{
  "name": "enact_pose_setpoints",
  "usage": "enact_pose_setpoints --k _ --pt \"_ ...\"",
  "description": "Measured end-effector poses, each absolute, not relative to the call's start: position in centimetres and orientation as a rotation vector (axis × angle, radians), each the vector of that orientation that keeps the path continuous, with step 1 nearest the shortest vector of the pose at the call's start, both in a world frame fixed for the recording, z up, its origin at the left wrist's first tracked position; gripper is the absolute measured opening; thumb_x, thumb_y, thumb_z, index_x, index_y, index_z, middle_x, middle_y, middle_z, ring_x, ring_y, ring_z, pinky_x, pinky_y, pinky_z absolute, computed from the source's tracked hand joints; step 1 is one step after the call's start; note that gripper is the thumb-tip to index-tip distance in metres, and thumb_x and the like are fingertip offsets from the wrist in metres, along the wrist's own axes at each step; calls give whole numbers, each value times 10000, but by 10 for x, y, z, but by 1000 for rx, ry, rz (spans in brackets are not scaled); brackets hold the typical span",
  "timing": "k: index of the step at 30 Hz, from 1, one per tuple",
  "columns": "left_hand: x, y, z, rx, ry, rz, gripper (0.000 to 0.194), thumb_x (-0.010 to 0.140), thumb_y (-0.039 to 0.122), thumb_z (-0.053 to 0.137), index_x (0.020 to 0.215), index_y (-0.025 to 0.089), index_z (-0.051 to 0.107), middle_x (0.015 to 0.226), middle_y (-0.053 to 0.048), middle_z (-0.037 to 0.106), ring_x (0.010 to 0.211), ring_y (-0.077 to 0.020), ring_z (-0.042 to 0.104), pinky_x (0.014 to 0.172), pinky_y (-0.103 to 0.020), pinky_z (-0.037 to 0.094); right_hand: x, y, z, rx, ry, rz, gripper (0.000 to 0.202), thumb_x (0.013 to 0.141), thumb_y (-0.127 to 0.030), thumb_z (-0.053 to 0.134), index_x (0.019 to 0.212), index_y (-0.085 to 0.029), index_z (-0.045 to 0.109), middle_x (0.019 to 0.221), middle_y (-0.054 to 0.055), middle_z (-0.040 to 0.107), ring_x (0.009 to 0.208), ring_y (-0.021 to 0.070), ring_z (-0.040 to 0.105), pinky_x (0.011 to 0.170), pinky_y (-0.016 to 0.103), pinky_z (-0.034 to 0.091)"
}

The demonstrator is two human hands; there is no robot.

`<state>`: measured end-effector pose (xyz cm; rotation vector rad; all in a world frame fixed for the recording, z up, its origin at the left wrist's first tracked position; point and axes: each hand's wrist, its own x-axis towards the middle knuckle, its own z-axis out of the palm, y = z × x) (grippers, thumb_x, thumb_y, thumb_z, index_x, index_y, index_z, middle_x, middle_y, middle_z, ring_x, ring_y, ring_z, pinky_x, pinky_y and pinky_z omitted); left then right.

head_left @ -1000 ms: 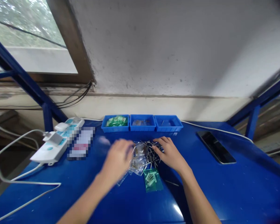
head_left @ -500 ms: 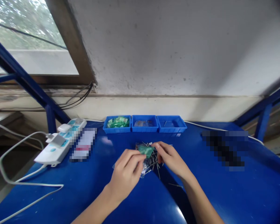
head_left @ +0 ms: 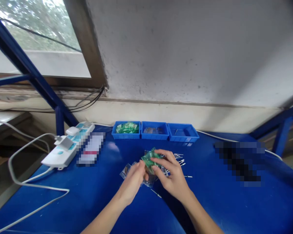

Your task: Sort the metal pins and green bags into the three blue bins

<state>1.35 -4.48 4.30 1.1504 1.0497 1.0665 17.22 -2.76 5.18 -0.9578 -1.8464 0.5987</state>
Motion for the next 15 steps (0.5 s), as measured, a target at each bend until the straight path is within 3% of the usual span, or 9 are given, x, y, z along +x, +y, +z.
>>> enact_pose_setpoints --k 4,7,10,12,15 --pt "-3 -25 51 1321 1267 1110 347 876 460 489 742 155 586 594 8 542 540 -105 467 512 -217 350 165 -35 50 -900 -1970 419 239 827 -152 538 1018 -245 647 1239 94 490 1151 234 463 917 416 434" --pt "-33 11 75 1747 1614 1312 271 884 382 492 835 160 638 629 -13 618 578 -135 553 565 -237 398 163 -38 50 -908 -1975 401 193 827 -150 530 960 -228 646 1214 97 488 1120 231 474 897 408 443" --pt "-66 56 96 2227 1942 1450 271 895 308 472 1077 209 647 975 -71 684 860 -209 617 763 -316 433 164 -38 51 -976 -1922 402 173 831 -174 535 961 -227 637 1157 97 492 1065 222 497 864 392 451" --pt "-80 81 98 2449 2055 1234 314 909 268 427 1158 253 619 1168 -68 631 1015 -255 575 843 -380 405 166 -37 52 -1021 -1889 395 164 838 -191 533 961 -226 635 1125 98 490 1055 222 501 853 384 452" --pt "-84 106 84 2535 2051 649 323 903 356 427 1154 301 622 1251 -47 586 1133 -317 491 890 -484 361 167 -34 52 -1090 -1871 402 161 853 -220 518 966 -223 632 1097 97 491 1056 221 500 850 374 452"
